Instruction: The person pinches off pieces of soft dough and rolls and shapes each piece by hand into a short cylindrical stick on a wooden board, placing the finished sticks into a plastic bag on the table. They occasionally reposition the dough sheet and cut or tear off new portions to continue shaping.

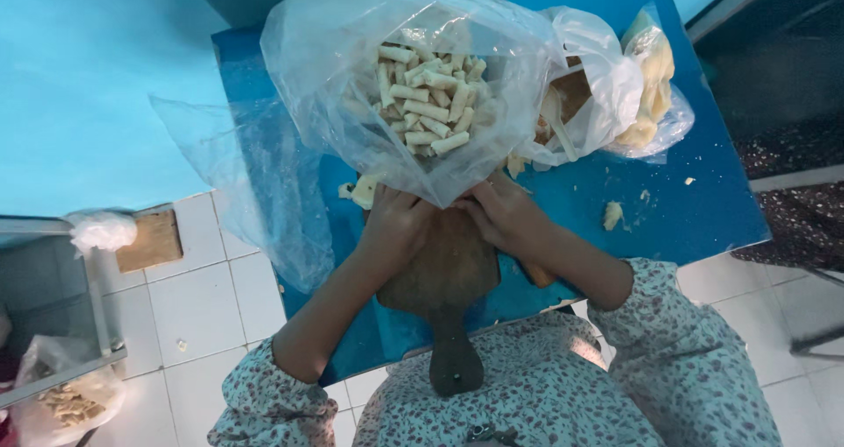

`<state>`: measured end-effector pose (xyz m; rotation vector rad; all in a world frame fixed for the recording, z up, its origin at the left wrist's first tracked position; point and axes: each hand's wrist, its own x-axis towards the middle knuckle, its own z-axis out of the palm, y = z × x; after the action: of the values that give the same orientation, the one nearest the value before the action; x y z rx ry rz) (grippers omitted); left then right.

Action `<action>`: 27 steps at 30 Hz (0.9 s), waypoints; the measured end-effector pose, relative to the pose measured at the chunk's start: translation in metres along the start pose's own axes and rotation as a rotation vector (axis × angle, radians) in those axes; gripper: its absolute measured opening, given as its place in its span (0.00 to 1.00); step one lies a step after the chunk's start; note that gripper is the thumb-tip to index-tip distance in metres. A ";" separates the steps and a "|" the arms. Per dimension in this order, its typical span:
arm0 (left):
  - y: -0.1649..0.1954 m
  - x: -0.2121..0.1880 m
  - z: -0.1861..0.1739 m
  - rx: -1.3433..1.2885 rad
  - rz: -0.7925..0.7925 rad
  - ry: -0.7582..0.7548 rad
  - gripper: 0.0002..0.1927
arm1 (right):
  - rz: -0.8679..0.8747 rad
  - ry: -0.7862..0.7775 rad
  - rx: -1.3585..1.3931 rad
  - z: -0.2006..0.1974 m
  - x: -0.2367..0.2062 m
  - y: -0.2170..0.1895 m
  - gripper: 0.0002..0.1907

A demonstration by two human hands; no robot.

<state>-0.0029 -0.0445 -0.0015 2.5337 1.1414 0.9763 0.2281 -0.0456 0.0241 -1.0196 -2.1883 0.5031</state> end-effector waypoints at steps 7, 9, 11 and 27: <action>0.002 0.009 -0.007 -0.078 -0.067 -0.009 0.19 | -0.014 0.029 -0.107 0.002 0.005 -0.001 0.18; 0.003 0.009 -0.007 -0.046 -0.081 -0.041 0.19 | -0.079 0.027 -0.155 -0.002 0.008 -0.002 0.18; 0.004 0.009 -0.006 -0.003 -0.085 -0.067 0.19 | -0.180 0.027 -0.223 -0.008 0.012 -0.005 0.19; 0.005 0.004 -0.007 0.063 -0.033 -0.021 0.20 | -0.231 0.027 -0.325 -0.008 0.013 -0.011 0.22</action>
<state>-0.0023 -0.0462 0.0078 2.5582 1.2229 0.9183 0.2216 -0.0418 0.0415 -0.9114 -2.3738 0.0273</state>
